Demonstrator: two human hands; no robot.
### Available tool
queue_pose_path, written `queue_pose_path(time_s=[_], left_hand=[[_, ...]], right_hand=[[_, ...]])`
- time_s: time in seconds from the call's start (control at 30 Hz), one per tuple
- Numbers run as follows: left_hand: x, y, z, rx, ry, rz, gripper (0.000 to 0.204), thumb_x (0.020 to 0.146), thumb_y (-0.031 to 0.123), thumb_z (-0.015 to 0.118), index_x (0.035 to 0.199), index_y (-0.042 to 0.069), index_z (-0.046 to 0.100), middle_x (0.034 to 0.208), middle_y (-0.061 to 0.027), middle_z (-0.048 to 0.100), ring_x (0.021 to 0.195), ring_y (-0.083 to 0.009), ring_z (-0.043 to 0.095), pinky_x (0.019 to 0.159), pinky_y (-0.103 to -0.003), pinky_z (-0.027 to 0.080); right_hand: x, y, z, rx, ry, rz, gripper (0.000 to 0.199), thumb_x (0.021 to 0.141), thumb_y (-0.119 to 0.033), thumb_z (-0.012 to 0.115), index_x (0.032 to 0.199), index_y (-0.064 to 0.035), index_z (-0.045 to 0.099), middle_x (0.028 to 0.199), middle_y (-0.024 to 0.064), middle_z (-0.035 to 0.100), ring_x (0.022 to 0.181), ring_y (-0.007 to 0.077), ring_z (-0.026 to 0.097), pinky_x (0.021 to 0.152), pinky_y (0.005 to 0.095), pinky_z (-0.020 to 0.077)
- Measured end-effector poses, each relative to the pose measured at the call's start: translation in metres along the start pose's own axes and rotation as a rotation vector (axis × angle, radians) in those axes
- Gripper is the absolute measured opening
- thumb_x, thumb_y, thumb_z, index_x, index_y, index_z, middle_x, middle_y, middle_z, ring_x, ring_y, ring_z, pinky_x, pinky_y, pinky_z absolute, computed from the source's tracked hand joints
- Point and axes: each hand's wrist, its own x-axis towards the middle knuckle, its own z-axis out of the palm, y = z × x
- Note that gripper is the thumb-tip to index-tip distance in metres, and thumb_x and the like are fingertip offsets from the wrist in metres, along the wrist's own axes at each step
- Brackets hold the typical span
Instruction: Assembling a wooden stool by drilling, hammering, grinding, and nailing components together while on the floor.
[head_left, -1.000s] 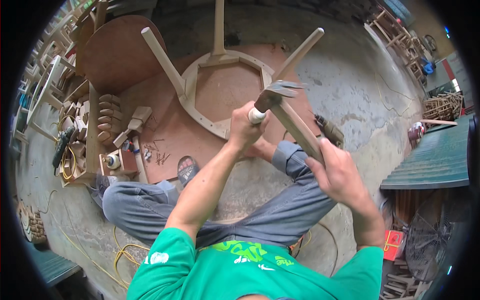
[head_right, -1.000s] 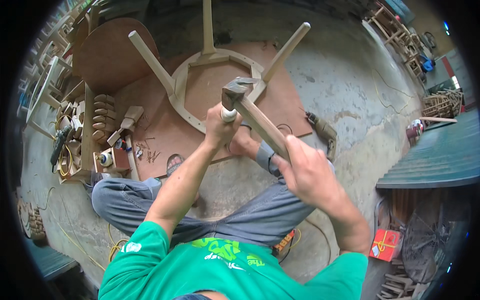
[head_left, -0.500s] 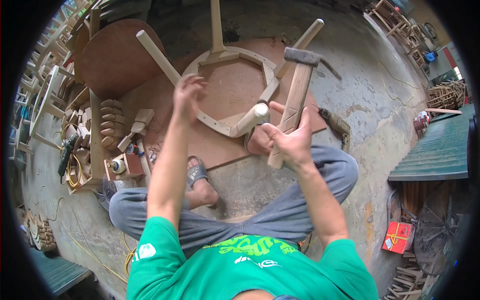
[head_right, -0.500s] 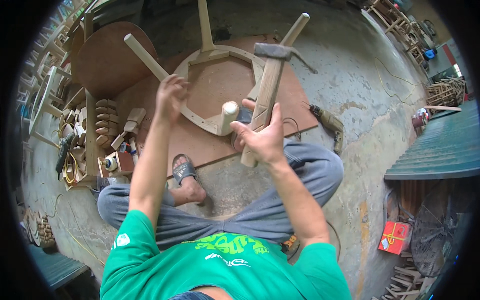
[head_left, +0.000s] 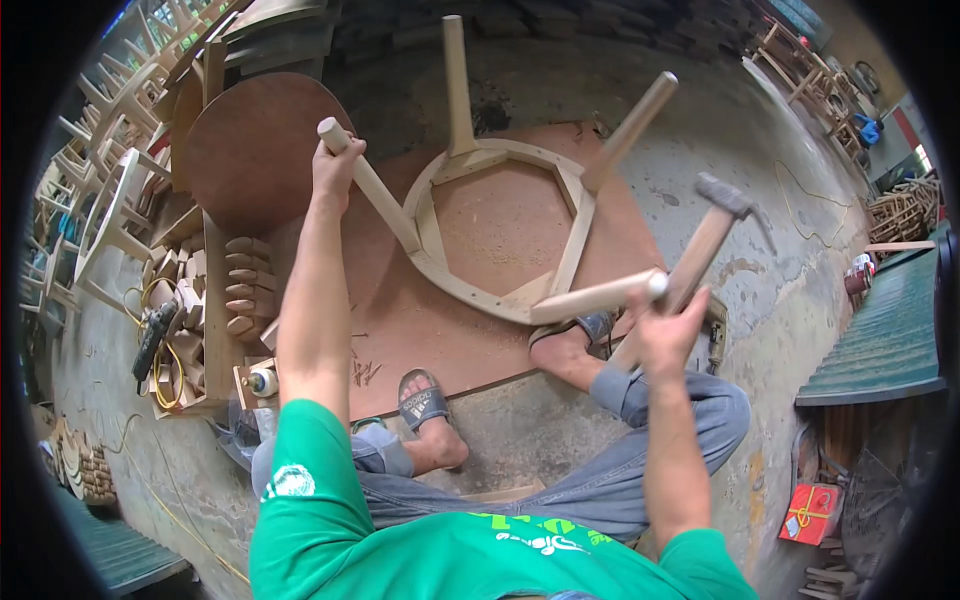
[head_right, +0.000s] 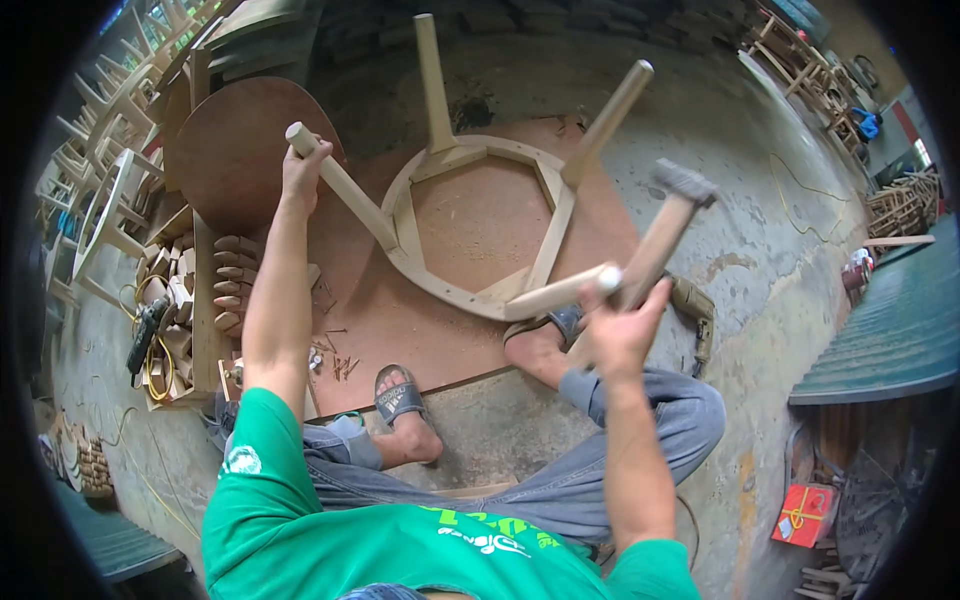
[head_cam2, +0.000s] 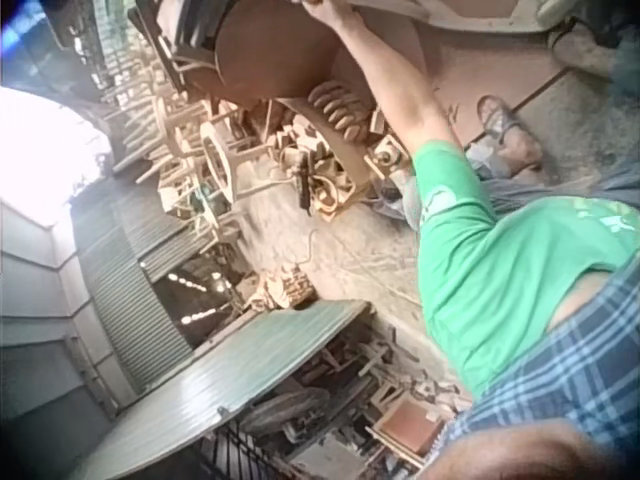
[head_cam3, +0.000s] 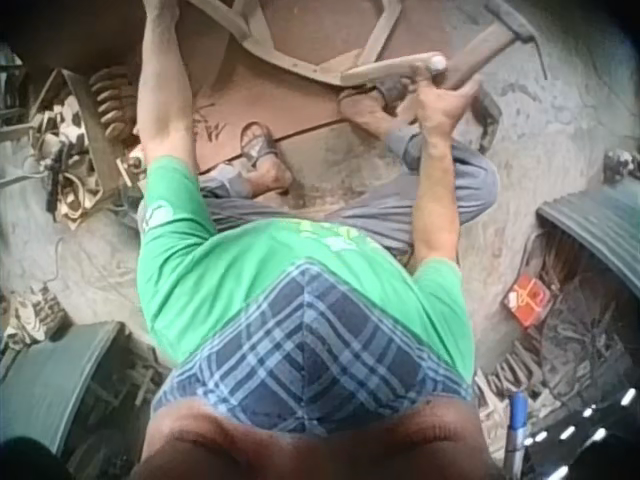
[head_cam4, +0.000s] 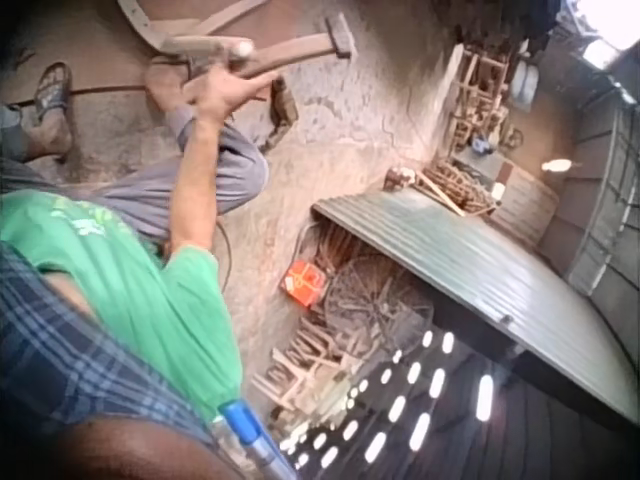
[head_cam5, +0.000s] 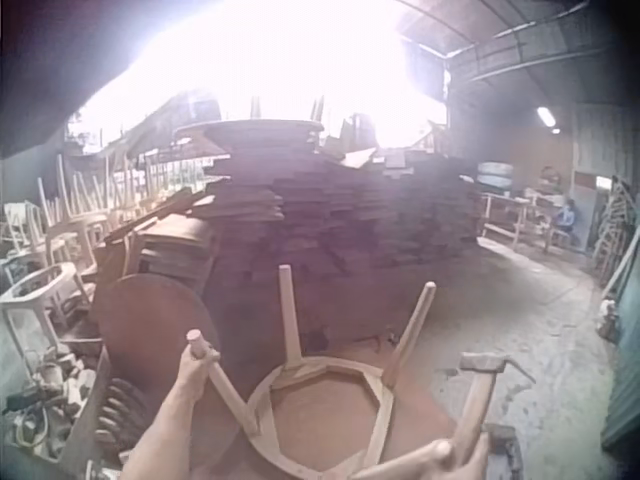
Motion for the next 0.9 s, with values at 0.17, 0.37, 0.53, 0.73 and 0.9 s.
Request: queue_pose_path(time_s=[0.17, 0.37, 0.53, 0.73, 0.9], left_hand=[[-0.105, 0.018, 0.027, -0.087, -0.017, 0.035, 0.028, 0.076, 0.008, 0.078, 0.099, 0.007, 0.062, 0.085, 0.0022, 0.058, 0.082, -0.0116, 0.057, 0.075, -0.03, 0.046], [-0.27, 0.039, 0.103, 0.07, -0.058, 0.037, 0.019, 0.082, 0.009, 0.076, 0.088, 0.005, 0.058, 0.075, 0.0017, 0.054, 0.072, -0.0096, 0.052, 0.065, -0.028, 0.045], [-0.325, 0.053, 0.153, -0.029, -0.071, 0.111, 0.022, 0.085, 0.009, 0.073, 0.09, 0.004, 0.052, 0.078, -0.0004, 0.051, 0.074, -0.01, 0.049, 0.067, -0.026, 0.044], [-0.323, 0.038, 0.127, -0.384, -0.254, 0.003, 0.039, 0.075, 0.0, 0.059, 0.114, 0.002, 0.053, 0.106, -0.0086, 0.057, 0.101, -0.0183, 0.058, 0.091, -0.03, 0.047], [-0.306, -0.058, 0.084, -0.059, 0.101, -0.124, 0.026, 0.077, 0.002, 0.057, 0.102, 0.002, 0.062, 0.092, -0.0093, 0.066, 0.088, -0.017, 0.063, 0.08, -0.031, 0.051]], right_hand=[[0.157, 0.013, -0.032, 0.134, 0.066, 0.053, 0.076, 0.079, -0.008, 0.08, 0.131, 0.0009, 0.025, 0.108, 0.0191, 0.056, 0.071, 0.0208, 0.065, 0.051, 0.033, 0.0544], [0.163, -0.031, -0.063, 0.386, 0.225, -0.03, 0.052, 0.084, 0.0, 0.071, 0.113, -0.0035, 0.028, 0.1, 0.0147, 0.057, 0.06, 0.0192, 0.062, 0.044, 0.0321, 0.0539], [0.108, -0.097, -0.072, 0.484, 0.081, -0.103, 0.036, 0.089, -0.001, 0.066, 0.106, -0.0023, 0.034, 0.103, 0.0146, 0.059, 0.063, 0.0165, 0.063, 0.048, 0.0288, 0.0548], [0.057, -0.073, -0.054, 0.312, -0.182, -0.149, 0.034, 0.091, -0.004, 0.064, 0.112, -0.0047, 0.038, 0.113, 0.0153, 0.06, 0.066, 0.0142, 0.062, 0.049, 0.0255, 0.0533], [0.05, -0.053, -0.081, 0.224, -0.328, -0.123, 0.03, 0.097, -0.006, 0.055, 0.121, -0.0017, 0.039, 0.127, 0.0201, 0.056, 0.07, 0.0109, 0.061, 0.049, 0.0216, 0.0522]])
